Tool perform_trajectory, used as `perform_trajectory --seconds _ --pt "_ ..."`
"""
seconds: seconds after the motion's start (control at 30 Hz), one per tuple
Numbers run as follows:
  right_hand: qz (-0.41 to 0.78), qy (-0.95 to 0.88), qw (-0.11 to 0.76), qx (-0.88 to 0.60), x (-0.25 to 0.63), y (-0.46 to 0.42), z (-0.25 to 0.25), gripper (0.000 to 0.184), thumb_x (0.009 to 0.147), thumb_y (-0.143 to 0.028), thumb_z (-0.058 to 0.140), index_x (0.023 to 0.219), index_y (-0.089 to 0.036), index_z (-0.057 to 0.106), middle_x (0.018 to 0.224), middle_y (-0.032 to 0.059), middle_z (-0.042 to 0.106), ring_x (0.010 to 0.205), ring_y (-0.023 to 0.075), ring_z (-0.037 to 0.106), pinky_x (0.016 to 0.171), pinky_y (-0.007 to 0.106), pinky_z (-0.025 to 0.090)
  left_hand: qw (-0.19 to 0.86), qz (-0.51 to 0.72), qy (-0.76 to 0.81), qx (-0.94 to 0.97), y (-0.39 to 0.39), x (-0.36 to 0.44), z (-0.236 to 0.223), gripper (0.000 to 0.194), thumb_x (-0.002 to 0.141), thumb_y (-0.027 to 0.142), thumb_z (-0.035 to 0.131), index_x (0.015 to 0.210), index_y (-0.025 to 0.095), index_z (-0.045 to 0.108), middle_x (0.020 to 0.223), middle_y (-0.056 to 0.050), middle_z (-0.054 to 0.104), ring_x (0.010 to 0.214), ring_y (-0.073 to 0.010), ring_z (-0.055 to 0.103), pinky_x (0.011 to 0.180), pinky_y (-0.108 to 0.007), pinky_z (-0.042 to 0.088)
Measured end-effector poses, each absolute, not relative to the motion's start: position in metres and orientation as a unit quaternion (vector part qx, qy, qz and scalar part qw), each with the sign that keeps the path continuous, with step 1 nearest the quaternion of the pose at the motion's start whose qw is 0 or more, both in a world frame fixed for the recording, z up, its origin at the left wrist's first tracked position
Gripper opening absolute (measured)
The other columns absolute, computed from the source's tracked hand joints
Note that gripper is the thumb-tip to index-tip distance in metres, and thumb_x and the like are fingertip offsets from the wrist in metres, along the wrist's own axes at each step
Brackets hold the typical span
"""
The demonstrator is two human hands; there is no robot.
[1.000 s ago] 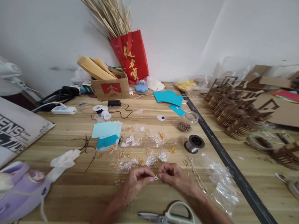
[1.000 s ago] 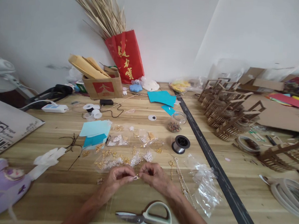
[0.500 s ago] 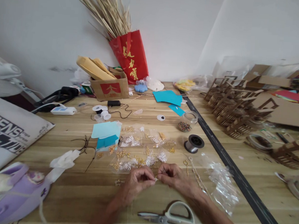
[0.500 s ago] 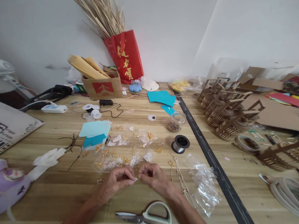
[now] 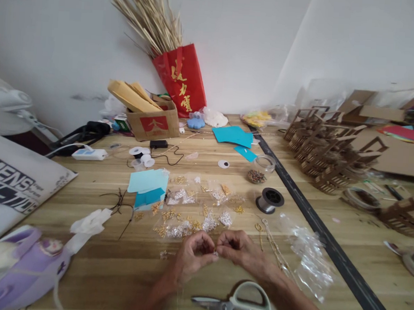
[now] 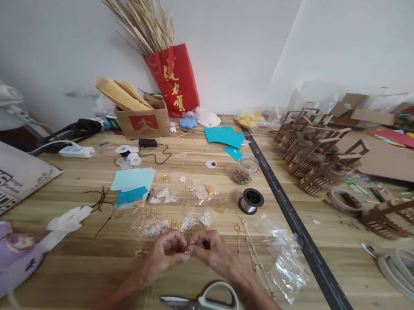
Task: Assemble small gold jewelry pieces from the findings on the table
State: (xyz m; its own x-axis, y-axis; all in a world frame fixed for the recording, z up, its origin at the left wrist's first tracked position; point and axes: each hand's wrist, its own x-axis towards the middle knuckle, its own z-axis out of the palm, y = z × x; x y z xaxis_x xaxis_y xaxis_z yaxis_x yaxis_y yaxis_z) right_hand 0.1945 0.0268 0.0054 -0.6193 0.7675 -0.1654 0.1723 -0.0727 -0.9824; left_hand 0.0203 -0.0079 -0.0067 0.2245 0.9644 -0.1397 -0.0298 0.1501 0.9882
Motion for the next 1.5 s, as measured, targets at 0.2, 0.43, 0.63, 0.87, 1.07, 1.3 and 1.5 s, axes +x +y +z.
perform_trajectory --seconds 0.2,0.43,0.63,0.87,1.07,1.3,1.5 --pt "0.644 -0.629 0.24 -0.364 0.194 0.027 0.011 0.032 0.074 -0.044 0.061 0.07 -0.013 0.059 0.054 -0.0054 0.039 0.05 0.0072 0.029 0.046 0.021 0.021 0.594 0.413 0.468 0.508 -0.008 0.018 -0.005 0.016 0.062 0.021 0.07 0.068 0.014 0.057 0.066 0.0 0.057 0.064 -0.0122 0.052 0.06 -0.022 0.04" --pt "0.653 -0.62 0.245 -0.36 0.192 0.025 0.011 0.028 0.072 -0.041 0.066 0.069 -0.014 0.058 0.05 -0.0079 0.032 0.048 0.0063 0.026 0.045 0.022 0.017 0.587 0.424 0.469 0.506 -0.007 0.02 -0.007 0.02 0.06 0.024 0.072 0.064 0.014 0.055 0.063 0.002 0.055 0.061 -0.0111 0.051 0.057 -0.021 0.04" --pt "0.621 -0.645 0.241 -0.374 0.192 0.026 0.009 0.024 0.074 -0.038 0.063 0.069 -0.015 0.058 0.05 -0.0073 0.034 0.048 0.0067 0.027 0.045 0.021 0.018 0.603 0.416 0.475 0.488 -0.007 0.021 -0.001 0.02 0.059 0.024 0.073 0.065 0.015 0.056 0.063 0.001 0.057 0.06 -0.0116 0.052 0.057 -0.021 0.039" --pt "0.572 -0.678 0.249 -0.388 0.193 0.025 0.005 0.023 0.078 -0.035 0.06 0.071 -0.014 0.059 0.057 -0.0043 0.041 0.053 0.0084 0.034 0.048 0.021 0.025 0.598 0.405 0.489 0.489 -0.005 0.019 0.0 0.015 0.066 0.025 0.068 0.069 0.014 0.059 0.063 0.0 0.058 0.062 -0.0123 0.053 0.059 -0.022 0.04" --pt "0.529 -0.708 0.243 -0.399 0.194 0.023 0.0 0.02 0.081 -0.033 0.057 0.072 -0.015 0.059 0.057 -0.0044 0.04 0.053 0.0086 0.032 0.048 0.021 0.024 0.571 0.408 0.495 0.512 -0.005 0.019 -0.005 0.014 0.067 0.025 0.068 0.066 0.014 0.059 0.063 0.0 0.058 0.062 -0.0131 0.052 0.059 -0.022 0.04" --pt "0.541 -0.704 0.245 -0.39 0.193 0.022 0.0 0.021 0.078 -0.036 0.06 0.073 -0.015 0.059 0.057 -0.0051 0.035 0.053 0.0083 0.032 0.047 0.021 0.023 0.583 0.409 0.504 0.49 -0.006 0.018 0.0 0.015 0.064 0.025 0.068 0.063 0.013 0.058 0.058 0.001 0.056 0.057 -0.012 0.05 0.055 -0.022 0.036" --pt "0.54 -0.7 0.25 -0.394 0.193 0.023 -0.002 0.02 0.078 -0.035 0.06 0.072 -0.015 0.06 0.056 -0.0049 0.037 0.052 0.0082 0.033 0.046 0.021 0.023 0.614 0.414 0.496 0.453 -0.005 0.02 0.005 0.018 0.06 0.027 0.071 0.062 0.014 0.059 0.057 0.001 0.057 0.057 -0.0113 0.05 0.055 -0.022 0.037"
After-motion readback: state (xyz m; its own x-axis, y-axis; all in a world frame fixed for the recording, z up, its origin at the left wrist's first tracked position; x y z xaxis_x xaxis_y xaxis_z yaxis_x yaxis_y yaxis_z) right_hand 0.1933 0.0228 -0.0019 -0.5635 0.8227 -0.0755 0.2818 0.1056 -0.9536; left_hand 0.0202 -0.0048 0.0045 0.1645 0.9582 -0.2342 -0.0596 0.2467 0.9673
